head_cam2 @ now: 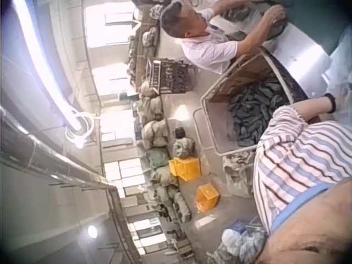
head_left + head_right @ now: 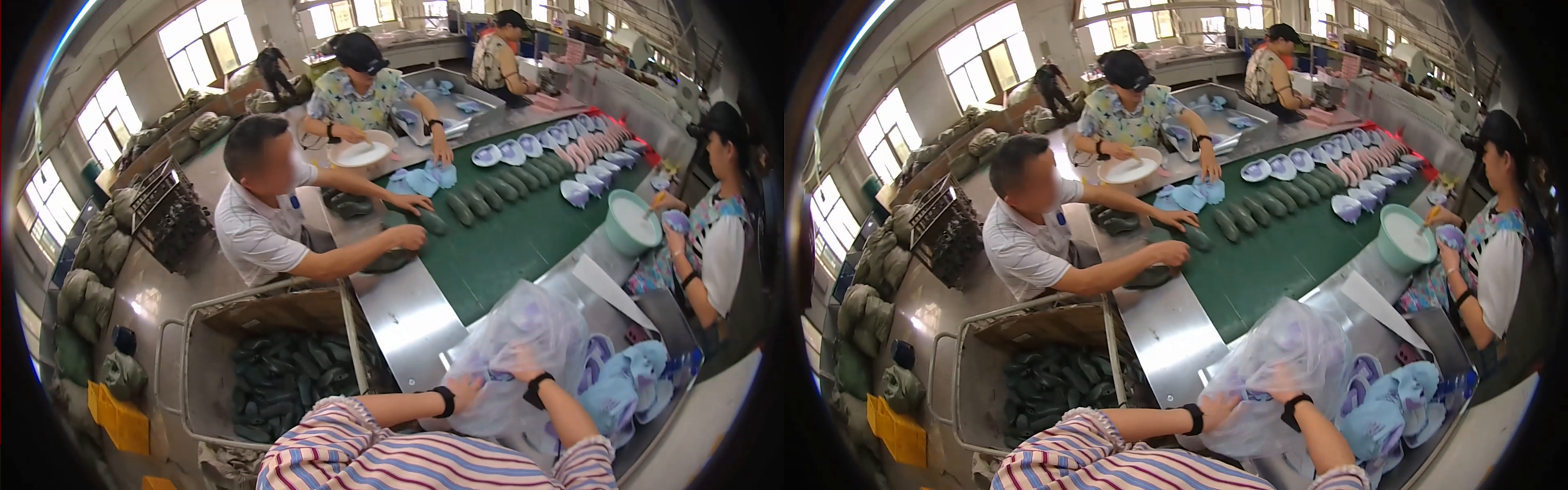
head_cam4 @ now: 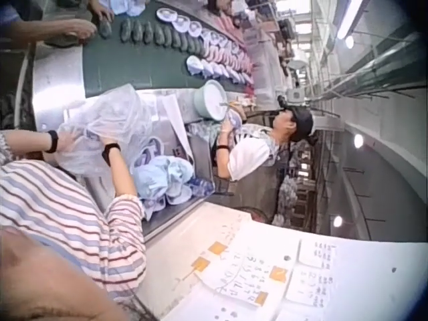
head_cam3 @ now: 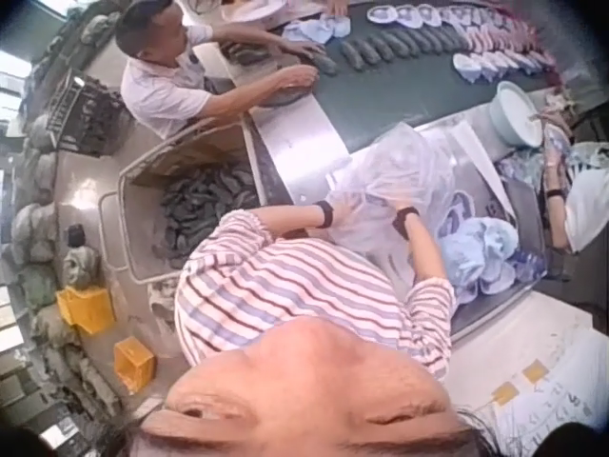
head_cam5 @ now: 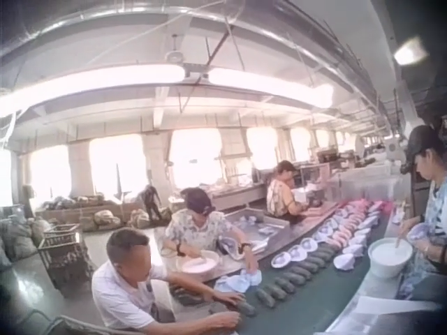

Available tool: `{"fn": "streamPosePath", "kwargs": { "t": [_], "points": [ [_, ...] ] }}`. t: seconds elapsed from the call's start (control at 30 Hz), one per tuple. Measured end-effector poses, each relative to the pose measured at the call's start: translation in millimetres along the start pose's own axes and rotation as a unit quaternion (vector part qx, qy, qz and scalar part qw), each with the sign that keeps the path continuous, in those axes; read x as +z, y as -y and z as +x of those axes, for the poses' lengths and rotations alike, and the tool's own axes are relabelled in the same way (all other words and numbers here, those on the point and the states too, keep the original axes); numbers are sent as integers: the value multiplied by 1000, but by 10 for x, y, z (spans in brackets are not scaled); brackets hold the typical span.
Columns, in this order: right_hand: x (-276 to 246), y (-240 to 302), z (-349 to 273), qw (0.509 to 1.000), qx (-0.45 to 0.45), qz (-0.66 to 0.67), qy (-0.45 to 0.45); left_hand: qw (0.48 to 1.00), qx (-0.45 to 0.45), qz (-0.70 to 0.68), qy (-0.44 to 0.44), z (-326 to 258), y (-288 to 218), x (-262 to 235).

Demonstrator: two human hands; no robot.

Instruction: The person is sorting and putting blue shoe components into a plastic bag.

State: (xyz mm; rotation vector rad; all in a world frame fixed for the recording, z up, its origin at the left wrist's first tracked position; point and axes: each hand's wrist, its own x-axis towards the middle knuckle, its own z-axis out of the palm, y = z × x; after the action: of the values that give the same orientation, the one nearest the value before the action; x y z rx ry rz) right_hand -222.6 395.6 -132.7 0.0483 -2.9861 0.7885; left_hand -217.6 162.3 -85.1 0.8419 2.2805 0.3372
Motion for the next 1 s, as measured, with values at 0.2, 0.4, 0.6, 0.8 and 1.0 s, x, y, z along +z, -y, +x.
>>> {"fn": "streamPosePath", "kwargs": {
  "t": [0.2, 0.4, 0.6, 0.8, 1.0],
  "points": [
    [-721, 485, 445, 981, 104, -49, 156, 981, -89, 161, -68, -515, 188, -746],
    [120, 569, 518, 979, -20, -142, 141, 920, 207, 301, -139, -13, -237, -192],
    [-348, 354, 490, 973, 8, -81, 217, 939, 280, 190, -61, -127, -36, 148],
    [-1475, 378, 208, 980, 22, 142, 136, 973, 184, 9, -137, 118, 215, -112],
    [-1845, 100, -97, 762, 264, 562, 184, 994, -15, 66, 91, 251, 123, -420]
  ]
}}
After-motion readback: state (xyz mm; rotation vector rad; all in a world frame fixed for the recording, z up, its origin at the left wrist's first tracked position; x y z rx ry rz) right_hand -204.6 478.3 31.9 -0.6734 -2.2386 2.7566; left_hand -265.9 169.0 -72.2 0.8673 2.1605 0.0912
